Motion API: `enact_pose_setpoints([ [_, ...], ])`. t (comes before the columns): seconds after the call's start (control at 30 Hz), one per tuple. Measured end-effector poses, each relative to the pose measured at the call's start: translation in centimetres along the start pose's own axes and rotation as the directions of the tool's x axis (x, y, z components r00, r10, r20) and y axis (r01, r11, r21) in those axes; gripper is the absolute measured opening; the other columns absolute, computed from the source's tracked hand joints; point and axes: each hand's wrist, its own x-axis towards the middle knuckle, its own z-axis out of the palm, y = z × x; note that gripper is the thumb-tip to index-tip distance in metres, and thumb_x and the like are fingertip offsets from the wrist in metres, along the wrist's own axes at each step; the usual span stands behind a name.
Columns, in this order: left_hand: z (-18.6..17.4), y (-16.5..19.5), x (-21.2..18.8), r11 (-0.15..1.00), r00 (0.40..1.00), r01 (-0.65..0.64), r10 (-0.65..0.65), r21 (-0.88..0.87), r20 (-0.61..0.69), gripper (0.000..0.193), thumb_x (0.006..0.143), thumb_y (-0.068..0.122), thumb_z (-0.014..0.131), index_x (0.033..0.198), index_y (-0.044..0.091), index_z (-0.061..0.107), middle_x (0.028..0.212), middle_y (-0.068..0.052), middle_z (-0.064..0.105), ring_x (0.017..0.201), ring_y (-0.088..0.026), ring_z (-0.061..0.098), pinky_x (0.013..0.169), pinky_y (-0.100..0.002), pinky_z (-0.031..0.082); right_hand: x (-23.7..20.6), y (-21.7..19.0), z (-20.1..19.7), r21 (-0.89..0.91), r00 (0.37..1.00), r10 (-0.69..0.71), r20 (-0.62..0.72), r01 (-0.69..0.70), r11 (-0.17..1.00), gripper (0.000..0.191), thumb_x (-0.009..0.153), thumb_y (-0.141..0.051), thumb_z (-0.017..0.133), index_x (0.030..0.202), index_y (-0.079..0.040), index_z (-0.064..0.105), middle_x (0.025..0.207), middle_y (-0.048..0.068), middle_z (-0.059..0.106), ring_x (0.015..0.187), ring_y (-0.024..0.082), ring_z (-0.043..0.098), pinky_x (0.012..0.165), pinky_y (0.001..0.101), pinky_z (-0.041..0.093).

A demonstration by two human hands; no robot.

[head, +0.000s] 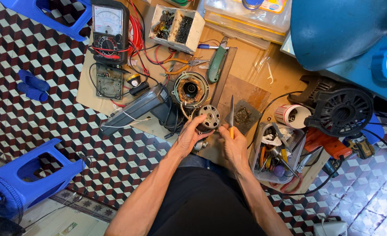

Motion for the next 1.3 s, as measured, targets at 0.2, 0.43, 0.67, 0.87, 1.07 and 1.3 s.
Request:
enact_pose_setpoints([
  [0.2, 1.0, -1.6, -0.4, 0.988, 0.996, -0.05, 0.038, -0.145, -0.083, 0.044, 0.093, 0.029, 0.07, 0.129, 0.008, 0.06, 0.126, -0.007, 0.067, 0.119, -0.018, 0.062, 0.112, -0.043, 0.046, -0.3, -1.3, 1.0, 0.069, 0.999, 0.04, 0.028, -0.042, 0.997, 0.029, 0.096, -0.033, 0.066, 0.104, -0.005, 0.066, 0.056, -0.002, 0.042, 0.038, 0.008, 0.032, 0.035, 0.0266, 0.023],
  [0.43, 1.9, -2.1, -1.0, 0.988, 0.985, -0.136, 0.128, -0.066, -0.119, 0.044, 0.094, 0.033, 0.07, 0.129, 0.008, 0.06, 0.124, -0.004, 0.068, 0.117, -0.015, 0.063, 0.109, -0.037, 0.048, -0.7, -3.2, 2.2, 0.044, 1.0, 0.018, 0.023, -0.019, 0.999, 0.033, 0.097, -0.037, 0.063, 0.1, -0.003, 0.064, 0.057, -0.003, 0.042, 0.04, 0.007, 0.035, 0.036, 0.0268, 0.027],
  [0.67, 1.9, -4.4, 0.0, 0.865, 0.889, -0.083, 0.289, 0.496, -0.355, 0.054, 0.096, 0.05, 0.062, 0.12, 0.002, 0.067, 0.104, -0.008, 0.074, 0.093, -0.02, 0.068, 0.08, -0.037, 0.053, -0.9, -4.0, 2.8, -0.086, 0.998, 0.004, 0.056, 0.001, 0.996, 0.046, 0.087, -0.045, 0.075, 0.1, -0.003, 0.064, 0.066, 0.001, 0.049, 0.044, 0.007, 0.037, 0.038, 0.0266, 0.028],
  [0.87, 0.4, -6.7, 1.1, 0.807, 0.877, -0.046, 0.315, 0.589, -0.363, 0.056, 0.095, 0.05, 0.062, 0.113, -0.002, 0.07, 0.096, -0.018, 0.075, 0.086, -0.026, 0.069, 0.077, -0.039, 0.052, 0.2, -3.6, 4.5, -0.246, 0.968, -0.249, 0.026, 0.248, 0.937, 0.048, 0.076, -0.04, 0.086, 0.1, -0.003, 0.065, 0.081, 0.001, 0.068, 0.066, 0.005, 0.061, 0.056, 0.0222, 0.05],
  [1.07, -0.3, -7.5, 1.1, 0.695, 0.861, -0.118, 0.428, 0.71, -0.276, 0.045, 0.093, 0.034, 0.07, 0.116, -0.004, 0.062, 0.101, -0.019, 0.071, 0.093, -0.027, 0.07, 0.083, -0.038, 0.055, 2.3, -3.6, 3.8, -0.154, 0.985, -0.077, 0.154, 0.101, 0.983, 0.045, 0.076, -0.033, 0.084, 0.103, -0.003, 0.066, 0.08, 0.002, 0.065, 0.066, 0.013, 0.056, 0.056, 0.03, 0.044],
  [1.3, 0.6, -2.4, -3.4, 0.762, 0.85, -0.139, 0.419, 0.632, -0.319, 0.05, 0.087, 0.021, 0.074, 0.13, 0.001, 0.059, 0.117, -0.013, 0.073, 0.109, -0.02, 0.071, 0.089, -0.032, 0.059, 5.0, -4.5, 1.4, -0.222, 0.909, -0.151, 0.389, 0.251, 0.942, 0.044, 0.081, -0.029, 0.085, 0.108, 0.002, 0.068, 0.082, 0.0, 0.064, 0.069, 0.006, 0.058, 0.058, 0.0233, 0.047],
])
